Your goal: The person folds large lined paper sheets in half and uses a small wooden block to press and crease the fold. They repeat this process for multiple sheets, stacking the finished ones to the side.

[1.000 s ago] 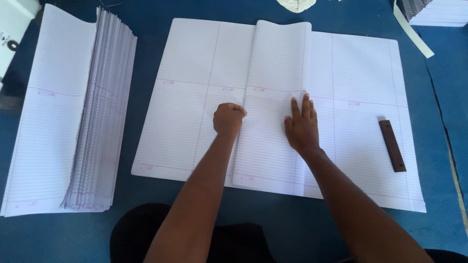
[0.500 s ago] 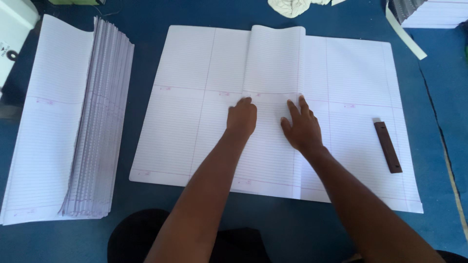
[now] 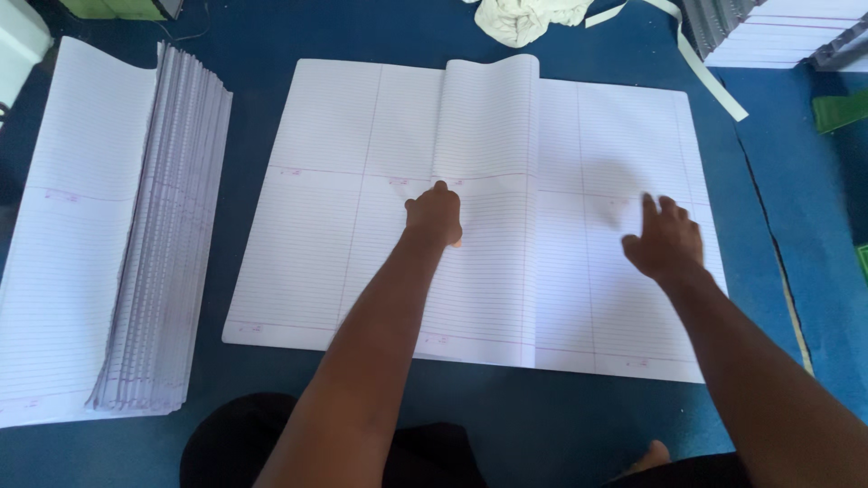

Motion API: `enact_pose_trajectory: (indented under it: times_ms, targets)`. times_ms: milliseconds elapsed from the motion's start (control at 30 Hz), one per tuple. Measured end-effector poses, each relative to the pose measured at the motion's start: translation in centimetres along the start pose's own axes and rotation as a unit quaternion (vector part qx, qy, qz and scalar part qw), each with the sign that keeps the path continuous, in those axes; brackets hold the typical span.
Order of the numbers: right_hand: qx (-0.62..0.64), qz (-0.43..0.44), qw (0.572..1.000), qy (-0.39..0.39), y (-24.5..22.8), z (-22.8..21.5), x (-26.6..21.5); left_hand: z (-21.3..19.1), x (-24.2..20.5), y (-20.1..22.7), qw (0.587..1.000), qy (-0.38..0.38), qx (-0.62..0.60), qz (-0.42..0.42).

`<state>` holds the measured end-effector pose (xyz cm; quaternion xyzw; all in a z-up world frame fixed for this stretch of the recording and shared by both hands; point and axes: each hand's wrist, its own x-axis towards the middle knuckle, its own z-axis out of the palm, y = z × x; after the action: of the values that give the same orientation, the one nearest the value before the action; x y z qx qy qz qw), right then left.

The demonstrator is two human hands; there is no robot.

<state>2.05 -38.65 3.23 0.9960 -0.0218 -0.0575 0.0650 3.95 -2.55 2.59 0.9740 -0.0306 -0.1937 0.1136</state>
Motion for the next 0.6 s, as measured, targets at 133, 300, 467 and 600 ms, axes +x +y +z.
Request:
enact_pose_trajectory:
  times_ms: [133, 300, 467, 600]
  targets:
    - [-0.014, 0.134, 0.982, -0.129, 2.8, -1.0, -1.0, 0.3, 0.6, 0.1, 1.000, -0.012, 0.016, -0.009]
    - [0.000, 0.193, 0.958, -0.214, 4.3, -0.2, -2.7, 1.0, 0.9, 0.4, 1.000, 0.020, 0.008, -0.011]
    - [0.030, 0.146, 0.972, -0.182, 5.4, 1.1, -2.2, 0.4, 0.3, 0.4, 1.000, 0.007, 0.013, -0.009]
    - [0.105, 0.060, 0.985, -0.121, 3.7, -0.5, -1.6, -0.9, -0.6, 0.7, 1.000, -0.013, 0.020, -0.013]
